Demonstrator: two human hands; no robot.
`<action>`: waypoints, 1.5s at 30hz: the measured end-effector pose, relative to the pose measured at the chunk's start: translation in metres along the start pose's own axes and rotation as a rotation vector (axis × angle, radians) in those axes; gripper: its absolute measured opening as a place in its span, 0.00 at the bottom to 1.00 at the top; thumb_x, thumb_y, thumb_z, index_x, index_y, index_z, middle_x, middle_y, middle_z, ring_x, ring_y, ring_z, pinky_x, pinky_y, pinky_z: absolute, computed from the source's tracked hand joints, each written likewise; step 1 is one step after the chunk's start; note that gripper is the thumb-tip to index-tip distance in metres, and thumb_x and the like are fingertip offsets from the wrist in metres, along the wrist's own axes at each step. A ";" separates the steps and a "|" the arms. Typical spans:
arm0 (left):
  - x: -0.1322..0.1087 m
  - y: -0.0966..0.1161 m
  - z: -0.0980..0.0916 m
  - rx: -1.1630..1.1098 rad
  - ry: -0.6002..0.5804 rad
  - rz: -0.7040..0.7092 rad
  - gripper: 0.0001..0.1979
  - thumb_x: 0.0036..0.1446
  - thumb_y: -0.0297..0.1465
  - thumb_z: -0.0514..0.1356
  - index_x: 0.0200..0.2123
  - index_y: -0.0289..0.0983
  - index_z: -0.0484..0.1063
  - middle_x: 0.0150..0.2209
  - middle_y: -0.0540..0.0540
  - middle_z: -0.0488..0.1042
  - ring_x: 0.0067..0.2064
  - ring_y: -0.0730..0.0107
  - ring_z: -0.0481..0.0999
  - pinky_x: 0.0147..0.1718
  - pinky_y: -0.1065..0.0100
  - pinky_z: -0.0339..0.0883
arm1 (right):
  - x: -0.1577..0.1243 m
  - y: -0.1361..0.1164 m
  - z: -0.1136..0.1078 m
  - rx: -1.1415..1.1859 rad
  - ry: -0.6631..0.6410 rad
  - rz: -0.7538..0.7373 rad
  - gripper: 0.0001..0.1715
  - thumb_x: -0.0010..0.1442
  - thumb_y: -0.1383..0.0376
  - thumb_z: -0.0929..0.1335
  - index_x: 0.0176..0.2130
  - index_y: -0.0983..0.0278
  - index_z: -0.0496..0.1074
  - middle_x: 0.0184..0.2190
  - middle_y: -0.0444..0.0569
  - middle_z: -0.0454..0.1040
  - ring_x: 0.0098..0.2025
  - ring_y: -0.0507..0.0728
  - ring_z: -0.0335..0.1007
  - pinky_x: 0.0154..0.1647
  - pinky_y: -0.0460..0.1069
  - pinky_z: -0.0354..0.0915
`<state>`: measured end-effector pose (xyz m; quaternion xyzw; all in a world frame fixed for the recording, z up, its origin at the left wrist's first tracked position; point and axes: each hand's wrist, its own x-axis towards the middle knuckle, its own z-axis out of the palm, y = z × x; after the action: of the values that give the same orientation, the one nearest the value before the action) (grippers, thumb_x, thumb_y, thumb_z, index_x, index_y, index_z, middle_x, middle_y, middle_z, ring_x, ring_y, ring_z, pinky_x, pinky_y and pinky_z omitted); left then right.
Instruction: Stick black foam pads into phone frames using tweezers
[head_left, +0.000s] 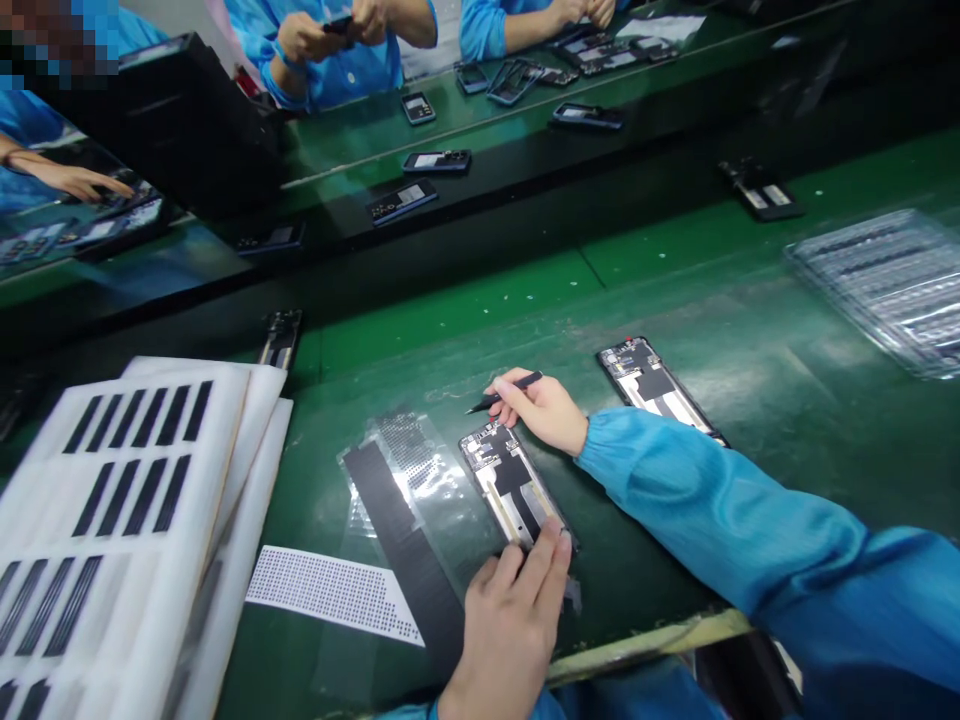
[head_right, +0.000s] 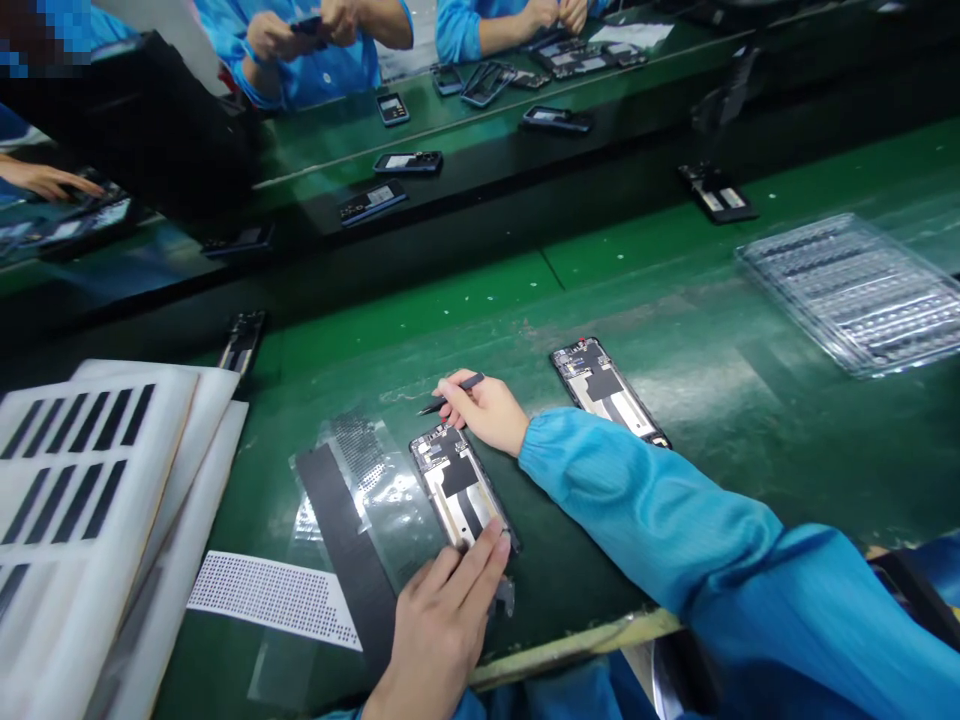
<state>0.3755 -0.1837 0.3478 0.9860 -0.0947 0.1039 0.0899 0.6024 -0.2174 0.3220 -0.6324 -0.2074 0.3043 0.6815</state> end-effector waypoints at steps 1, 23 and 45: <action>0.002 0.001 -0.001 0.013 -0.016 -0.020 0.24 0.59 0.19 0.53 0.57 0.33 0.73 0.61 0.38 0.73 0.37 0.63 0.77 0.27 0.66 0.74 | 0.000 0.000 0.000 -0.001 -0.002 -0.002 0.37 0.55 0.35 0.68 0.37 0.66 0.74 0.24 0.46 0.77 0.22 0.50 0.72 0.26 0.46 0.72; -0.113 -0.067 -0.080 0.049 0.392 -0.951 0.15 0.69 0.33 0.50 0.49 0.39 0.75 0.41 0.46 0.82 0.39 0.66 0.83 0.35 0.71 0.74 | -0.085 -0.046 -0.002 -1.218 -0.097 0.164 0.20 0.64 0.47 0.64 0.35 0.60 0.69 0.20 0.49 0.76 0.24 0.63 0.76 0.23 0.50 0.56; -0.192 -0.070 -0.013 -0.325 0.686 -1.132 0.17 0.70 0.39 0.49 0.52 0.40 0.72 0.33 0.48 0.81 0.33 0.66 0.83 0.39 0.69 0.74 | 0.039 -0.138 -0.055 -1.517 0.407 -0.058 0.28 0.69 0.47 0.62 0.28 0.63 0.71 0.28 0.59 0.76 0.32 0.63 0.78 0.32 0.56 0.70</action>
<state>0.2032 -0.0811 0.3064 0.7689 0.4551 0.3319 0.3024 0.6884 -0.2337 0.4480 -0.9626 -0.2461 -0.0603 0.0956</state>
